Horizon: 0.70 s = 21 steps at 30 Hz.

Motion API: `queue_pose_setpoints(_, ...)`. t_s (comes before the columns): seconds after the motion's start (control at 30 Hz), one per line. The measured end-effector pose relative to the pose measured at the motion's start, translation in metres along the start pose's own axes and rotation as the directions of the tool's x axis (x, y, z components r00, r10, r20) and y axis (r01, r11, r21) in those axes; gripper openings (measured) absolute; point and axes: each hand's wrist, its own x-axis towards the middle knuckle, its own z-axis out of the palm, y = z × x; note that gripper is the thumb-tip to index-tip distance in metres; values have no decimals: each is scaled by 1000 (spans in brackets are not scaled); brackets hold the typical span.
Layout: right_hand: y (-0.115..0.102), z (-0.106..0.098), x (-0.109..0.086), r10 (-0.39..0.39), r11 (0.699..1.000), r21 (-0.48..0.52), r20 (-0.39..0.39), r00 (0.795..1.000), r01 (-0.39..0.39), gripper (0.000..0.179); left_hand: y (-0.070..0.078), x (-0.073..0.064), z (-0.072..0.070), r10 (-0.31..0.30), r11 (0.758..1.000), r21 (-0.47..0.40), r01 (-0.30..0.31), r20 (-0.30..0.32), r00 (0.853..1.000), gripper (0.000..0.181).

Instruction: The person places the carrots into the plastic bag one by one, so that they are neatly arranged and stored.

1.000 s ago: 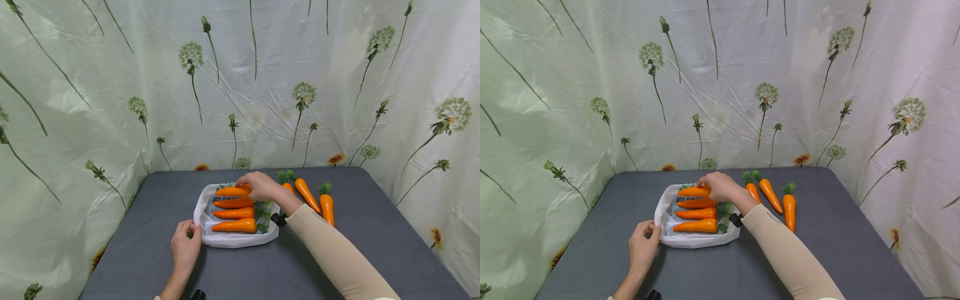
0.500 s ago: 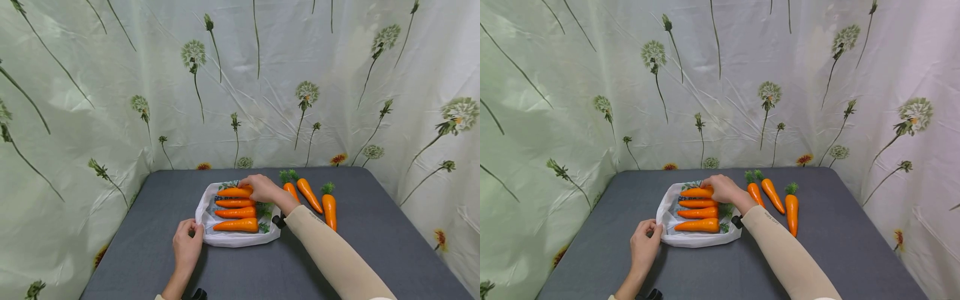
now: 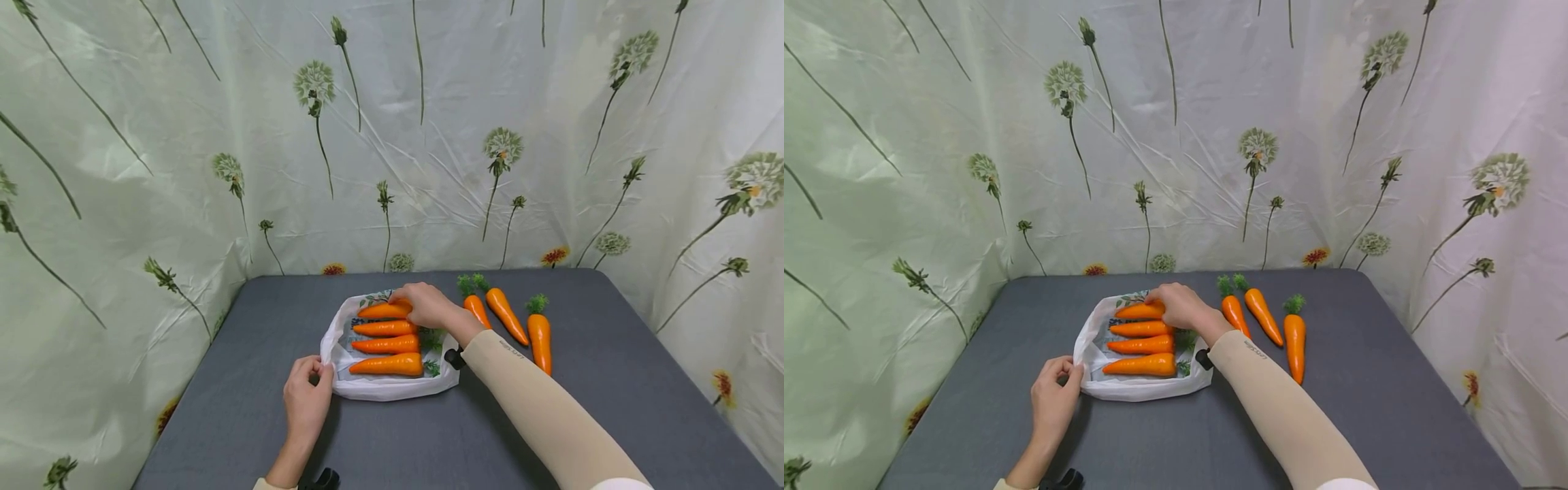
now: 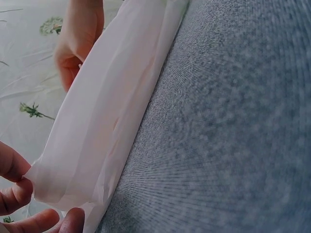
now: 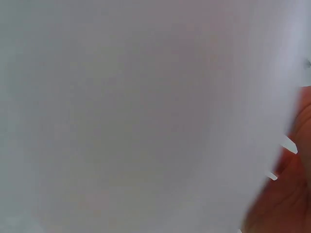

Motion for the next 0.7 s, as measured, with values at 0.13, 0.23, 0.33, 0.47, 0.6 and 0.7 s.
queue_pose_setpoints(0.13,2,1,1,-3,1000,2,-7,1000,3,49,1,0,0,-3,1000,-6,3,3,1000,25)
queue_pose_setpoints(0.23,4,2,2,-8,1000,6,-10,1000,8,48,0,0,0,-4,1000,-8,4,5,1000,25)
queue_pose_setpoints(0.33,5,4,3,-11,1000,-3,-7,1000,11,47,-1,0,0,-7,1000,-7,7,6,1000,25)
queue_pose_setpoints(0.47,6,6,5,-20,999,-32,-12,1000,20,46,0,0,0,-9,1000,-8,9,10,1000,24)
queue_pose_setpoints(0.6,6,6,6,-27,998,-57,-21,999,26,46,0,0,0,-10,1000,-8,10,10,1000,24)
queue_pose_setpoints(0.7,5,7,5,-23,997,-72,-26,999,21,48,-1,0,0,-7,1000,-8,7,6,1000,24)
